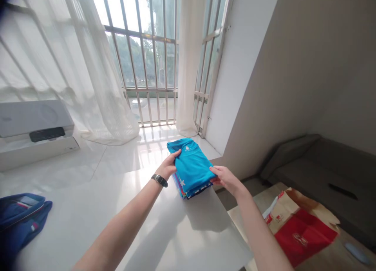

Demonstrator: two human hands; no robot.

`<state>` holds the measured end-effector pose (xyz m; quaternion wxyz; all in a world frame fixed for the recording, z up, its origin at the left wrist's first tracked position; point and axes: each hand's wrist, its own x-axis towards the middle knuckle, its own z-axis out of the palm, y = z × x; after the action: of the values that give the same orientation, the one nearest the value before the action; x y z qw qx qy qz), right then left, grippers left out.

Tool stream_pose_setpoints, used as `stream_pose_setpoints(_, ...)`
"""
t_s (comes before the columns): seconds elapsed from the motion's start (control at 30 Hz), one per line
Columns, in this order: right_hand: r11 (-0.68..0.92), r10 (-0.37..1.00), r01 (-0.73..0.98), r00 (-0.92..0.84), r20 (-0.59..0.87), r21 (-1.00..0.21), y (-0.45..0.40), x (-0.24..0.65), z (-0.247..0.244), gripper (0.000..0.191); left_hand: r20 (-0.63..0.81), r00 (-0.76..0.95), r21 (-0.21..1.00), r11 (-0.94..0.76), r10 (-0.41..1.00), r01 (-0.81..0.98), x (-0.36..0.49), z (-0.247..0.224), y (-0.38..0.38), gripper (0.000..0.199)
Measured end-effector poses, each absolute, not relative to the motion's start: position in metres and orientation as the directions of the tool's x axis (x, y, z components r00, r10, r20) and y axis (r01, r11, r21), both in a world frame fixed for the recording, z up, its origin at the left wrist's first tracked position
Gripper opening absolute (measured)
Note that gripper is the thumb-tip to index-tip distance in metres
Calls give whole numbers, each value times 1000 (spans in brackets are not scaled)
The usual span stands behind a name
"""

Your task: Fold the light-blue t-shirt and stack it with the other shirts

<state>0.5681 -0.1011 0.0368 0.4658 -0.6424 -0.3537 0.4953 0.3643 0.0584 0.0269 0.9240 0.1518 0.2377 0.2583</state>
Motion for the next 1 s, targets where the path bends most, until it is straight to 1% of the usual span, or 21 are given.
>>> stream_pose_setpoints(0.07, -388, 878, -30, 291, -379, -921, -94, 575, 24, 40, -393, 741, 388, 829, 545, -403, 371, 5, 62, 57)
stream_pose_setpoints(0.13, -416, 863, -37, 299, -407, -909, -92, 578, 15, 39, -394, 739, 375, 829, 547, -414, 372, -11, 63, 61)
stream_pose_setpoints(0.23, -369, 894, 21, 282, -348, -929, -89, 584, 10, 40, -353, 751, 368, 821, 557, -436, 372, -22, 65, 59)
stream_pose_setpoints(0.33, -343, 899, 158, 342, -274, -926, -84, 591, 9, 41, -307, 749, 437, 786, 587, -437, 378, -21, 65, 56)
stream_pose_setpoints(0.43, -411, 873, 310, 406, -271, -858, -82, 594, 4, 40, -307, 732, 502, 757, 609, -419, 383, -16, 63, 47)
stream_pose_setpoints(0.53, -424, 864, 388, 444, -238, -818, -85, 597, -4, 38, -314, 707, 568, 722, 633, -394, 378, -10, 62, 35)
stream_pose_setpoints(0.63, -394, 856, 465, 500, -133, -793, -89, 603, -8, 34, -304, 627, 674, 627, 718, -391, 362, 0, 60, 31)
stream_pose_setpoints(0.7, -366, 841, 503, 539, -47, -783, -89, 607, -10, 31, -278, 521, 740, 526, 807, -419, 352, 8, 54, 38)
stream_pose_setpoints(0.73, -347, 835, 513, 550, -9, -785, -88, 607, -13, 29, -245, 452, 783, 450, 858, -429, 349, 12, 49, 44)
stream_pose_setpoints(0.77, -325, 832, 517, 554, 21, -792, -88, 606, -16, 29, -174, 377, 849, 332, 910, -410, 348, 15, 42, 50)
stream_pose_setpoints(0.8, -300, 834, 513, 550, 40, -804, -86, 604, -20, 31, -56, 321, 924, 171, 946, -342, 349, 18, 33, 54)
stream_pose_setpoints(0.83, -274, 841, 502, 538, 48, -820, -85, 600, -24, 33, 99, 307, 974, -28, 947, -227, 352, 19, 24, 56)
stream_pose_setpoints(0.87, -253, 850, 483, 524, 46, -838, -85, 594, -29, 37, 252, 351, 968, -236, 902, -88, 357, 19, 15, 56)
stream_pose_setpoints(0.9, -234, 860, 459, 509, 38, -857, -84, 588, -34, 41, 358, 439, 910, -413, 824, 34, 362, 17, 5, 55)
stream_pose_setpoints(0.93, -217, 867, 431, 497, 30, -876, -84, 583, -38, 46, 397, 534, 845, -525, 747, 107, 367, 13, -3, 52)
stream_pose_setpoints(0.97, -201, 873, 402, 487, 23, -893, -85, 577, -42, 50, 381, 608, 819, -559, 697, 128, 371, 8, -9, 49)
stream_pose_setpoints(1.0, -183, 878, 373, 478, 19, -910, -86, 573, -44, 53, 348, 648, 830, -544, 677, 123, 373, 3, -14, 47)
